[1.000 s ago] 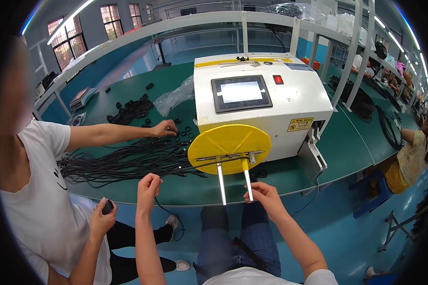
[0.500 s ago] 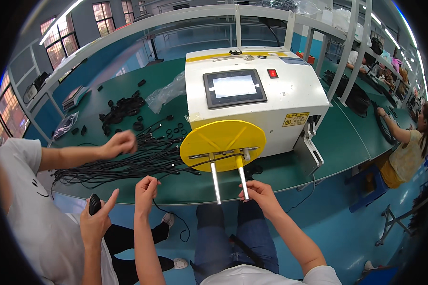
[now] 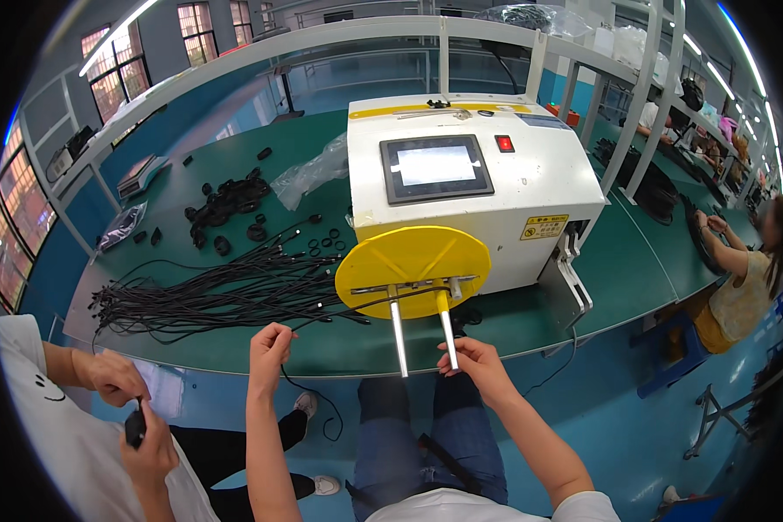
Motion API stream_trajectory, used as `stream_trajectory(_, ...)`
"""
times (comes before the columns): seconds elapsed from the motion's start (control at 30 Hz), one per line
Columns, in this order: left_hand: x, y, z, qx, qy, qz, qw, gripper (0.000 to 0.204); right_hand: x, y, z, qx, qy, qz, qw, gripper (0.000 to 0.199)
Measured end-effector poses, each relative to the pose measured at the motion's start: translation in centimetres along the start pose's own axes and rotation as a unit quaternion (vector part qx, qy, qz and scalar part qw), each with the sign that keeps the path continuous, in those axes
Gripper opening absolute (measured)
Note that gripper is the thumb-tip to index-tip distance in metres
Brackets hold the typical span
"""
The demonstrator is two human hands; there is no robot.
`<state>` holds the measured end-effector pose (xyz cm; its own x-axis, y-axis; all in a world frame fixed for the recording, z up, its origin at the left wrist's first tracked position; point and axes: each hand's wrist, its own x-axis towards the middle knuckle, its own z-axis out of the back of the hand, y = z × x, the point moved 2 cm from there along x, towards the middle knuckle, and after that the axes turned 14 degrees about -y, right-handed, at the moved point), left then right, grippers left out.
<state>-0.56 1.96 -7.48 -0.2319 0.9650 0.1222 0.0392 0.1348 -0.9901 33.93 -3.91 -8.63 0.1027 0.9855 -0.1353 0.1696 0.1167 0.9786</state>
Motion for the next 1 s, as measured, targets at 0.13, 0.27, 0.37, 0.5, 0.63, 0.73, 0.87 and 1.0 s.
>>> stream_trajectory(0.13,0.2,0.4,-0.1,-0.001,0.002,0.006,1.000,0.017,0.1,0.0,0.1,0.003,-0.001,0.001,1.000,0.022)
stream_trajectory(0.27,0.0,0.2,0.2,-0.002,0.000,0.005,1.000,0.016,0.0,0.0,-0.1,0.008,0.005,0.005,1.000,0.022)
stream_trajectory(0.37,0.0,-0.1,0.0,-0.003,-0.008,0.002,1.000,0.015,0.2,-0.1,-0.3,0.007,0.009,0.003,1.000,0.022)
stream_trajectory(0.5,-0.6,-1.8,-2.9,0.097,0.043,-0.050,0.993,0.014,0.0,-0.2,-0.1,0.028,0.008,-0.001,1.000,0.018)
stream_trajectory(0.63,-1.8,-5.7,-5.9,0.151,0.099,-0.152,0.972,0.010,0.0,-0.3,0.1,0.009,-0.002,-0.002,1.000,0.022)
stream_trajectory(0.73,-3.0,-7.5,-6.3,0.176,0.154,-0.185,0.955,0.006,-0.1,-0.2,0.1,0.005,0.004,-0.003,1.000,0.021)
stream_trajectory(0.87,-4.0,-8.5,-8.1,0.177,0.189,-0.256,0.931,0.006,-0.1,-0.5,0.3,0.030,0.010,-0.004,0.999,0.020)
stream_trajectory(1.0,-5.2,-8.9,-10.0,0.216,0.178,-0.304,0.911,0.007,-0.2,-0.8,0.4,0.021,0.006,-0.010,1.000,0.020)
